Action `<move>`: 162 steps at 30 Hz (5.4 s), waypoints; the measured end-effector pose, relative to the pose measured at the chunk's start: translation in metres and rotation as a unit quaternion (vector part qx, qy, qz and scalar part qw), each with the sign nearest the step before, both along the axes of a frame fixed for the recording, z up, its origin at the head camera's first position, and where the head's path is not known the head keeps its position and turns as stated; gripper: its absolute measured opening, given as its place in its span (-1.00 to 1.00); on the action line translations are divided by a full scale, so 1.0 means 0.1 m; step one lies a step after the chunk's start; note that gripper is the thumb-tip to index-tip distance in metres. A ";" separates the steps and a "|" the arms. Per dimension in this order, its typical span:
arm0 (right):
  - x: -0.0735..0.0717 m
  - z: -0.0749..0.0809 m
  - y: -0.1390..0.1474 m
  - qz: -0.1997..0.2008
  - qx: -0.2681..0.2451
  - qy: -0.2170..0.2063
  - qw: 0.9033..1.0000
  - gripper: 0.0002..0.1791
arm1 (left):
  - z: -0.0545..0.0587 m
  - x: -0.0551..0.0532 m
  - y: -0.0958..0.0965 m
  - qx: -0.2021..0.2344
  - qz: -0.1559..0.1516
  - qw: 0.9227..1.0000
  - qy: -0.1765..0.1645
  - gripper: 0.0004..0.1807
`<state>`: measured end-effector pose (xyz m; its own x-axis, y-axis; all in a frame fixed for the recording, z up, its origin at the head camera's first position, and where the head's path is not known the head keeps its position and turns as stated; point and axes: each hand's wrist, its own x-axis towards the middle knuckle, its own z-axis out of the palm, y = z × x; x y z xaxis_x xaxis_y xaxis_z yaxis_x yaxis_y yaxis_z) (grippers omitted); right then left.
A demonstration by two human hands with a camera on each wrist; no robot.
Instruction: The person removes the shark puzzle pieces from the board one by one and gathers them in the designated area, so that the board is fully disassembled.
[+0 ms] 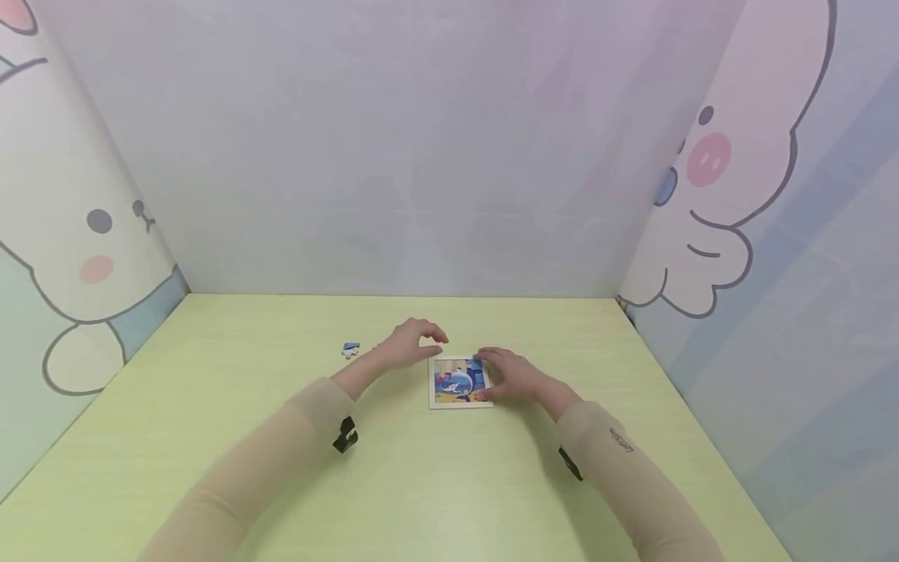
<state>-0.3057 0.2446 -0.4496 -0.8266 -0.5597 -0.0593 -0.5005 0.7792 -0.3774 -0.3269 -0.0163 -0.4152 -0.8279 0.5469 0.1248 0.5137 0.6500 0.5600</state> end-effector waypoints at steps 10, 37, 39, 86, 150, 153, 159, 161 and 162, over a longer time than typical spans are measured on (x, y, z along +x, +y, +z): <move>0.02 -0.01 0.01 -0.009 0.006 0.017 1.000 -0.03 | -0.11 0.01 0.33 -0.042 -0.003 0.999 -0.028 -0.71; 0.01 -0.01 0.01 -0.008 0.021 0.016 1.000 -0.04 | -0.27 -0.12 0.51 -0.113 -0.004 0.993 -0.029 -0.85; 0.02 -0.01 0.00 -0.008 0.020 0.017 1.000 -0.04 | -0.27 -0.12 0.51 -0.113 -0.006 0.993 -0.032 -0.86; 0.06 -0.02 0.00 -0.024 0.007 0.002 1.000 -0.02 | -0.26 -0.12 0.46 0.007 -0.031 0.998 -0.063 -0.91; 0.04 -0.03 0.02 0.005 0.009 0.030 0.999 -0.08 | -0.19 -0.39 -0.42 -0.011 0.061 0.996 -0.069 -0.87; 0.04 -0.03 0.02 0.002 0.010 0.026 1.000 -0.08 | -0.16 -0.39 -0.42 0.003 0.058 0.996 -0.065 -0.86; 0.05 0.00 0.00 -0.002 0.003 0.019 1.000 -0.09 | -0.13 -0.36 -0.39 -0.017 0.033 0.999 -0.026 -0.83; 0.05 0.00 0.00 0.001 0.002 0.021 1.000 -0.09 | -0.12 -0.33 -0.37 -0.025 0.027 0.999 -0.015 -0.80; 0.05 0.00 0.00 0.004 0.002 0.021 1.000 -0.10 | -0.12 -0.31 -0.36 -0.026 0.025 0.999 -0.013 -0.80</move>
<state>-0.3008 0.2447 -0.4492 -0.8244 -0.5654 -0.0261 -0.5217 0.7768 -0.3526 -0.3583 -0.0521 -0.4269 -0.8569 0.5099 0.0759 0.4661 0.7032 0.5369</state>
